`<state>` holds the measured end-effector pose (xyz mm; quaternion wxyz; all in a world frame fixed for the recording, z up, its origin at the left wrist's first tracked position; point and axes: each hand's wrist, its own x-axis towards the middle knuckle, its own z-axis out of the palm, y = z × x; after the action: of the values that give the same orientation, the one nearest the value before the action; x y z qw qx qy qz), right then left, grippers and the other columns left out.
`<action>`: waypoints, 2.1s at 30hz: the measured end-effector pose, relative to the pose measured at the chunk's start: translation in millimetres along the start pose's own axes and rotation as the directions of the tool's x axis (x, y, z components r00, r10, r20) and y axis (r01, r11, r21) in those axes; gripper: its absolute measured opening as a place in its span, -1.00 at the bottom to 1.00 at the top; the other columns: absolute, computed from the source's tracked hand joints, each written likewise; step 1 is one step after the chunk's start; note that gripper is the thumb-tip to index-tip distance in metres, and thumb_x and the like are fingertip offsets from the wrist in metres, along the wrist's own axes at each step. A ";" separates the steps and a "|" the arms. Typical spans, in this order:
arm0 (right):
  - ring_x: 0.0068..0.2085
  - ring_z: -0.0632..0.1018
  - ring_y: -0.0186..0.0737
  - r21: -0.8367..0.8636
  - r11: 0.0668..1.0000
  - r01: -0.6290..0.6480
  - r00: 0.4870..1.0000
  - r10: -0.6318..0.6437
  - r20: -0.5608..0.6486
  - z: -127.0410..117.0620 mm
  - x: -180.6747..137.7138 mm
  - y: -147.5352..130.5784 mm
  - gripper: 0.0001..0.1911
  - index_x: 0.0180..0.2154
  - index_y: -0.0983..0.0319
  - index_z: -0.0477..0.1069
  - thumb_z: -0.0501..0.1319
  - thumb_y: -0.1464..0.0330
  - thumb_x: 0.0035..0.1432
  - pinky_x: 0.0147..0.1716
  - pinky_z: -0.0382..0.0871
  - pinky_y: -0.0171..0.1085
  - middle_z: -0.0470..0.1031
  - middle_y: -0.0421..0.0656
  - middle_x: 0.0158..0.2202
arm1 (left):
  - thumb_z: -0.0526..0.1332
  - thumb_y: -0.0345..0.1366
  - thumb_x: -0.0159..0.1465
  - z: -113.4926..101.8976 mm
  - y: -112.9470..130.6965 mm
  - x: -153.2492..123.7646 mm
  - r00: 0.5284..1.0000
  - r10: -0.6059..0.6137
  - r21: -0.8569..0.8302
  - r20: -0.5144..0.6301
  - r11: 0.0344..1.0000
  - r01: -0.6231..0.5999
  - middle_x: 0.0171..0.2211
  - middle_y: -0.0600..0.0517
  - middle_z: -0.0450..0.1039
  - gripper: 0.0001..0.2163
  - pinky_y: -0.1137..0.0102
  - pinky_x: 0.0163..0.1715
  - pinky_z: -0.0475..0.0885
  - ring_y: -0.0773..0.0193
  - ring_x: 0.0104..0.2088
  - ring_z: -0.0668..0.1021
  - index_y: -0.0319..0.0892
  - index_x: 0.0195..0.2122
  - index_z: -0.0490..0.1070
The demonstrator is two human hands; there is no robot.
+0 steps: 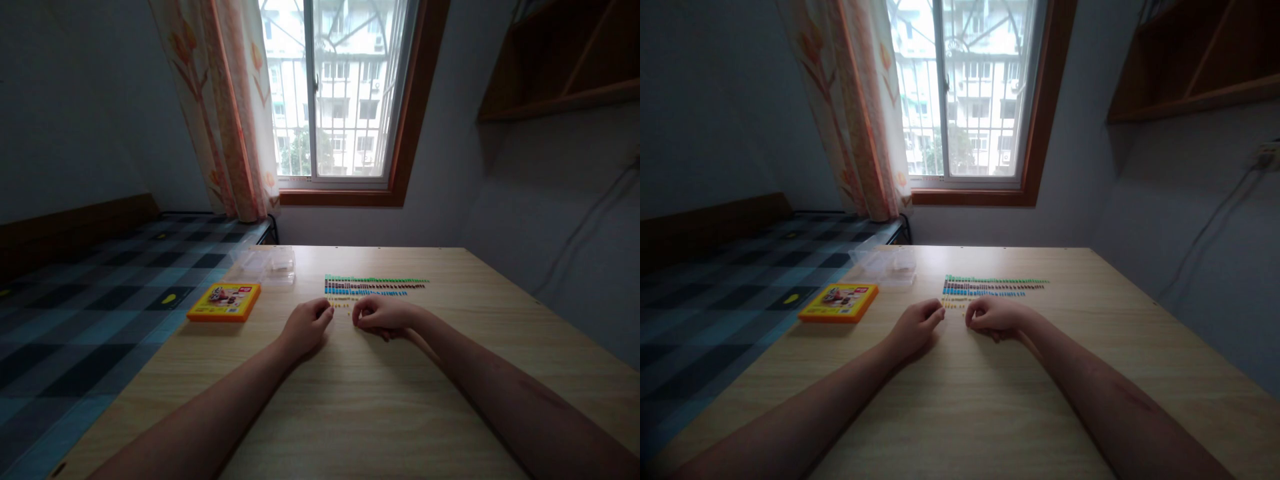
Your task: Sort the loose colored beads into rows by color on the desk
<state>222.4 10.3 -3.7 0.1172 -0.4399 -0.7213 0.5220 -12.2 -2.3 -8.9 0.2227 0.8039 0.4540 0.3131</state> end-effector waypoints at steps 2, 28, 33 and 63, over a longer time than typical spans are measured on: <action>-0.73 0.38 -0.48 0.002 1.000 0.004 1.000 -0.004 0.002 0.1 0.0 -0.4 -0.83 -0.25 0.24 0.41 0.17 0.32 0.09 -0.79 0.17 -0.54 0.33 -0.36 -0.63 | 0.05 -0.15 0.27 0.1 -0.2 -0.1 1.000 -0.003 0.004 0.002 1.000 0.003 -0.57 0.12 0.30 -0.71 0.42 -0.46 0.13 0.34 -0.50 0.33 -0.18 -0.53 0.29; -0.74 0.37 -0.47 -0.005 1.000 0.002 1.000 -0.002 -0.002 -0.1 1.5 -0.8 -0.82 -0.25 0.23 0.40 0.16 0.31 0.09 -0.80 0.17 -0.54 0.33 -0.36 -0.63 | 0.06 -0.17 0.26 -1.1 4.6 -1.9 1.000 0.005 0.094 0.027 0.996 -0.007 -0.58 0.11 0.31 -0.73 0.42 -0.48 0.11 0.34 -0.51 0.33 -0.18 -0.53 0.28; -0.74 0.37 -0.49 -0.021 1.000 -0.013 1.000 0.013 -0.002 0.0 1.8 -1.0 -0.82 -0.23 0.24 0.40 0.15 0.34 0.09 -0.79 0.17 -0.56 0.33 -0.36 -0.63 | 0.05 -0.17 0.27 -0.8 3.7 -1.6 1.000 0.008 0.089 0.024 0.996 -0.010 -0.58 0.11 0.30 -0.72 0.42 -0.48 0.10 0.34 -0.51 0.32 -0.18 -0.54 0.27; -0.76 0.36 -0.47 0.033 0.999 0.024 1.000 -0.024 -0.006 -0.4 2.2 0.7 -0.84 -0.25 0.21 0.30 0.14 0.35 0.07 -0.82 0.17 -0.54 0.35 -0.39 -0.63 | 0.06 -0.16 0.25 -1.4 4.3 -1.2 1.000 0.009 0.043 0.008 0.999 -0.009 -0.60 0.13 0.25 -0.71 0.42 -0.48 0.10 0.35 -0.52 0.30 -0.17 -0.56 0.23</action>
<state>221.7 12.2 -4.8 0.1326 -0.4308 -0.7175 0.5310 -11.1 -5.3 -5.5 0.2057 0.8118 0.4563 0.3009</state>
